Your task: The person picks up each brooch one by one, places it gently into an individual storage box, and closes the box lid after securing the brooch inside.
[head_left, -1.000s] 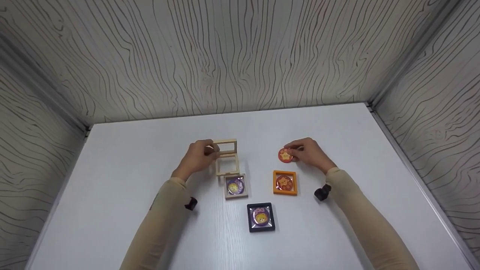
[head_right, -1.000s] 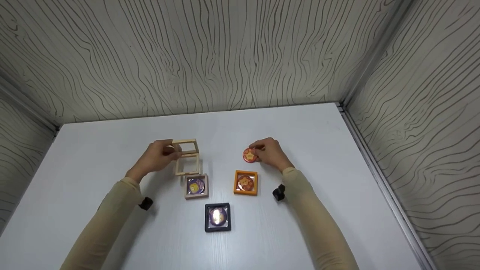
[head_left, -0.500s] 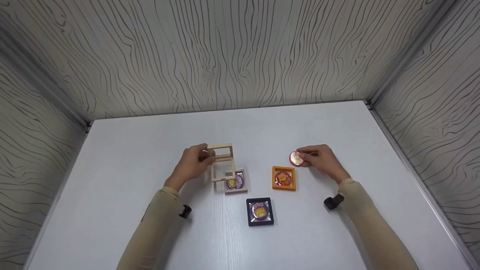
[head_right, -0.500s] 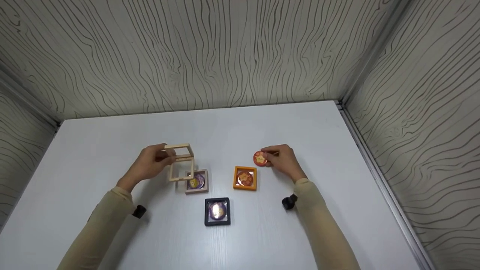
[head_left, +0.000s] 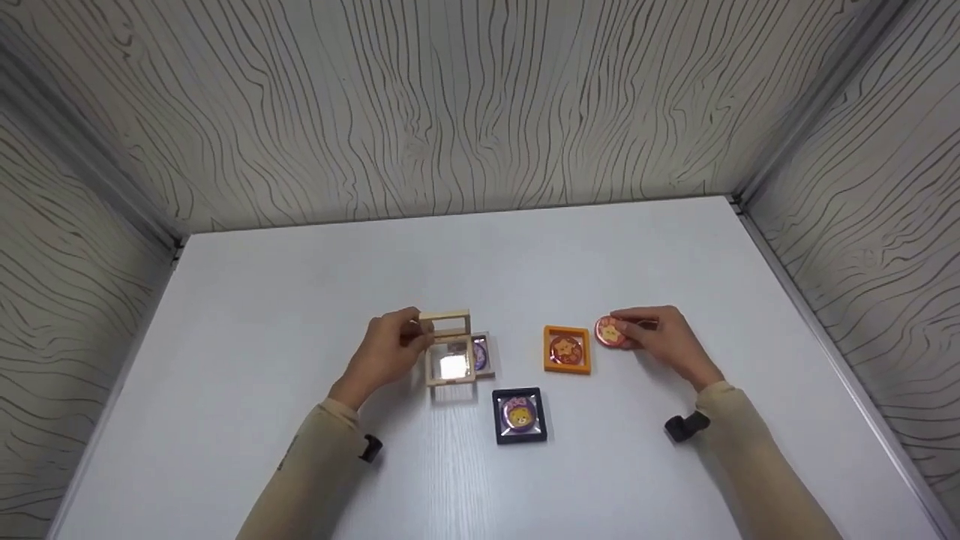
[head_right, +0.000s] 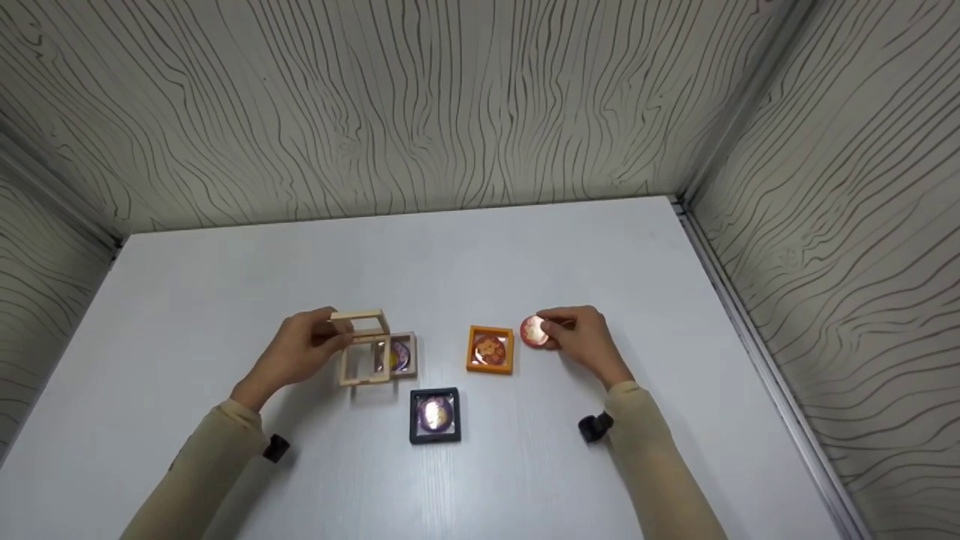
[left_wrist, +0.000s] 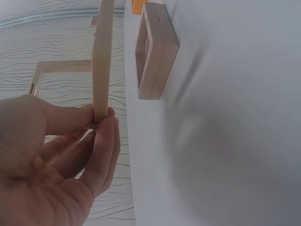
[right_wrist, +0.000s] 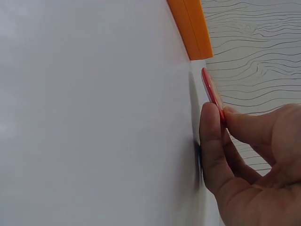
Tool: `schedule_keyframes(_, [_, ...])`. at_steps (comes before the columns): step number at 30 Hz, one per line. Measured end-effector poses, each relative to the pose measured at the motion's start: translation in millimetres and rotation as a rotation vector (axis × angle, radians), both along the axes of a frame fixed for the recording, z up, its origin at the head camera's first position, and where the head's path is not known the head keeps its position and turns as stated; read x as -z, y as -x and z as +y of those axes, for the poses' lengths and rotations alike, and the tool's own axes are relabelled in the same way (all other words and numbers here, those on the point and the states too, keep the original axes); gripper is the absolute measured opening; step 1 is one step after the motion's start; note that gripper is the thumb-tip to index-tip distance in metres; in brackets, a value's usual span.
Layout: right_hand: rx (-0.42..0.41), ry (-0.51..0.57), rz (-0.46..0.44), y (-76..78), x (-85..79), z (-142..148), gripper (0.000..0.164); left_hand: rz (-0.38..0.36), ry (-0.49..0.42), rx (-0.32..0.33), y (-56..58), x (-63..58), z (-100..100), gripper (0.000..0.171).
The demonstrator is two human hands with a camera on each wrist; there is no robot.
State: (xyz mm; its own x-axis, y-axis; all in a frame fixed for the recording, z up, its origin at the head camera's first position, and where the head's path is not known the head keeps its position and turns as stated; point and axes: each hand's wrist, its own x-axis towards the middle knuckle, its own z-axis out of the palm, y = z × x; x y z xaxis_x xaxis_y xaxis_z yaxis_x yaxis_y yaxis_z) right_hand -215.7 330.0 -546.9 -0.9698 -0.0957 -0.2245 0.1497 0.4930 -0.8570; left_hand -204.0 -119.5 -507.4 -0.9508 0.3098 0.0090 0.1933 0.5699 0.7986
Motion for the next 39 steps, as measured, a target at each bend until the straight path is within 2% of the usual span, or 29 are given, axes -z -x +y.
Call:
schedule_keyframes(8, [0.003, -0.005, 0.010, -17.6, 0.5, 4, 0.035, -0.042, -0.009, 0.029, -11.6, 1.4, 14, 0.011])
schedule_keyframes(15, [0.013, -0.007, 0.007, -35.9, -2.6, 6, 0.034, -0.025, -0.014, 0.070, -18.0, -2.9, 33, 0.004])
schedule_keyframes(21, [0.007, -0.028, 0.003, -49.6, -6.0, 6, 0.034, -0.004, -0.013, 0.093, -22.4, -4.8, 48, 0.005])
schedule_keyframes(26, [0.003, -0.031, 0.005, -59.7, -9.1, 7, 0.032, -0.012, -0.014, 0.106, -26.5, -4.0, 59, 0.006])
schedule_keyframes(31, [-0.004, -0.021, 0.030, -68.8, -9.4, 5, 0.031, -0.001, -0.050, 0.160, -30.6, -1.6, 69, 0.013])
schedule_keyframes(39, [0.003, -0.072, 0.056, -81.1, -9.3, 2, 0.030, 0.027, -0.048, 0.189, -33.7, 3.4, 89, 0.004])
